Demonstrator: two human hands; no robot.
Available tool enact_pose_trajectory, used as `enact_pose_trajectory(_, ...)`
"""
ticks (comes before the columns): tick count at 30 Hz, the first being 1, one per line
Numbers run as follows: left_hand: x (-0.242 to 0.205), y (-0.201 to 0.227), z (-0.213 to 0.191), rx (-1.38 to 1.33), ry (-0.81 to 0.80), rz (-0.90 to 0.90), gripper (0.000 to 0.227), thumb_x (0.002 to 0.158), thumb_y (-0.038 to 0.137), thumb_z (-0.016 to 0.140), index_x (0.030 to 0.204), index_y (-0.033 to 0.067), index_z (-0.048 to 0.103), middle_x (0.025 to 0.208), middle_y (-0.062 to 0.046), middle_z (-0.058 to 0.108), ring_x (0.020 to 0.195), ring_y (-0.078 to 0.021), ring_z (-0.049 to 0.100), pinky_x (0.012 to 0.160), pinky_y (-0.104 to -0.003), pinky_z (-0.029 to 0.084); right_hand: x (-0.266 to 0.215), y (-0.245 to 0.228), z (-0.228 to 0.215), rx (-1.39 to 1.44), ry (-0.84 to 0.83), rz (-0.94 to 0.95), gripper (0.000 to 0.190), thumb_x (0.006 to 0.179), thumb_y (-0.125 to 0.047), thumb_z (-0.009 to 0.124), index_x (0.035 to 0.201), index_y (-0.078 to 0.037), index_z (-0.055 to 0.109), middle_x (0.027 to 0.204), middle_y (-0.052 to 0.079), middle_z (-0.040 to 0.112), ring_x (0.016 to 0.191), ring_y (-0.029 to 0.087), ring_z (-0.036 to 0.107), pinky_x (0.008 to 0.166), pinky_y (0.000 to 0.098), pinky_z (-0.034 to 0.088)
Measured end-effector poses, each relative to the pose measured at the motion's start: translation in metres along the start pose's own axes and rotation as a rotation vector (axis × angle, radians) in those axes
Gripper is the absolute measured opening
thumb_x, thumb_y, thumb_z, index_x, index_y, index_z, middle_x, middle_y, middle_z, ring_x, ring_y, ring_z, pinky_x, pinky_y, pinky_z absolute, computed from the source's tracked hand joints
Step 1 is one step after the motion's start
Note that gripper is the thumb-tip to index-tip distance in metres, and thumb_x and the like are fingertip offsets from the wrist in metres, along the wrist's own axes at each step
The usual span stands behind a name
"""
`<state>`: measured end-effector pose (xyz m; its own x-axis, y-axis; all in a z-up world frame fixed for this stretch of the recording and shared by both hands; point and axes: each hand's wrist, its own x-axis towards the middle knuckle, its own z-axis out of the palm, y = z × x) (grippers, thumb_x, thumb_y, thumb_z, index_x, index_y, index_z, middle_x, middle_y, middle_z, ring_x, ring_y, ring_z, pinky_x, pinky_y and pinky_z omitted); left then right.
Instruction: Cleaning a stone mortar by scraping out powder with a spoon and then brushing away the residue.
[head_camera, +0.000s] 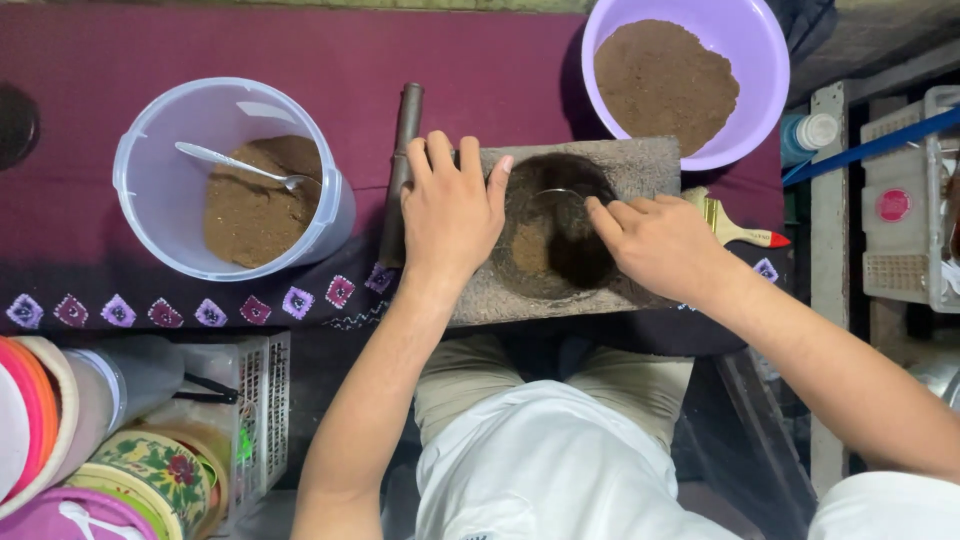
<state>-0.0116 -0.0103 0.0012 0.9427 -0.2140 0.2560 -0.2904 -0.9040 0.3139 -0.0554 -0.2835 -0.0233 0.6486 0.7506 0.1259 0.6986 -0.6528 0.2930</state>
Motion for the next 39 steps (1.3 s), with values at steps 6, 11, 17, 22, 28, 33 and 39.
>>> enact_pose_trajectory(6,-0.005,0.002,-0.002,-0.014,0.027,0.004,0.045,0.109,0.047,0.042,0.107,0.0043,0.056,0.100,-0.010,0.042,0.120,-0.0419,0.049,0.066,-0.058,0.059,0.008,-0.033,-0.032,0.089,-0.238,0.130,0.030,0.079,-0.016,0.057,0.106,-0.008,0.068,0.059,-0.001,0.061,0.050,0.021,0.064,0.044,0.0332,0.046)
enact_pose_trajectory(11,-0.007,0.002,0.002,-0.016,0.044,0.008,0.045,0.109,0.047,0.042,0.106,0.0042,0.056,0.099,-0.010,0.042,0.119,-0.0415,0.049,0.066,-0.058,0.058,0.001,-0.048,-0.057,0.290,-0.385,0.288,0.018,0.086,-0.019,0.054,0.094,-0.007,0.065,0.051,0.002,0.060,0.044,0.028,0.063,0.042,0.0358,0.046)
enact_pose_trajectory(17,-0.009,0.002,0.002,0.016,0.076,0.014,0.045,0.109,0.048,0.043,0.107,0.0053,0.056,0.098,-0.009,0.041,0.118,-0.0401,0.050,0.065,-0.057,0.059,0.000,-0.039,-0.077,1.058,-0.351,0.764,0.024,0.099,-0.016,0.054,0.096,-0.002,0.074,0.043,0.012,0.055,0.040,0.027,0.052,0.046,0.0362,0.041)
enact_pose_trajectory(22,-0.010,-0.001,-0.002,0.023,0.075,0.027,0.045,0.110,0.047,0.041,0.108,0.0051,0.056,0.098,-0.008,0.040,0.118,-0.0395,0.051,0.067,-0.055,0.060,-0.008,-0.032,-0.068,1.568,-0.153,0.964,0.024,0.100,-0.009,0.055,0.094,0.001,0.075,0.053,-0.001,0.039,0.051,0.008,0.032,0.049,0.0222,0.025)
enact_pose_trajectory(28,-0.008,0.001,-0.006,0.148,0.140,0.030,0.040,0.109,0.046,0.048,0.102,0.0074,0.057,0.101,-0.014,0.053,0.103,-0.0333,0.053,0.059,-0.042,0.059,-0.022,0.030,-0.090,1.580,0.053,1.075,0.018,0.096,-0.013,0.064,0.102,-0.003,0.077,0.058,-0.003,0.048,0.052,0.006,0.033,0.050,0.0221,0.020)
enact_pose_trajectory(33,-0.011,0.001,-0.010,0.136,0.084,0.029,0.039,0.110,0.042,0.046,0.107,0.0048,0.057,0.106,-0.018,0.054,0.108,-0.0353,0.051,0.062,-0.045,0.060,-0.043,0.103,-0.082,1.511,0.311,1.083,0.017,0.102,-0.012,0.059,0.109,-0.001,0.070,0.056,-0.003,0.036,0.050,0.005,0.024,0.049,0.0223,0.015)
enact_pose_trajectory(39,-0.013,0.000,-0.008,0.219,0.093,0.024,0.039,0.109,0.044,0.047,0.108,0.0056,0.057,0.105,-0.016,0.052,0.108,-0.0337,0.050,0.056,-0.042,0.060,-0.067,0.155,0.000,0.856,0.490,1.012,0.015,0.116,-0.013,0.060,0.119,-0.007,0.074,0.075,0.002,0.058,0.064,0.012,0.050,0.057,0.0304,0.032)
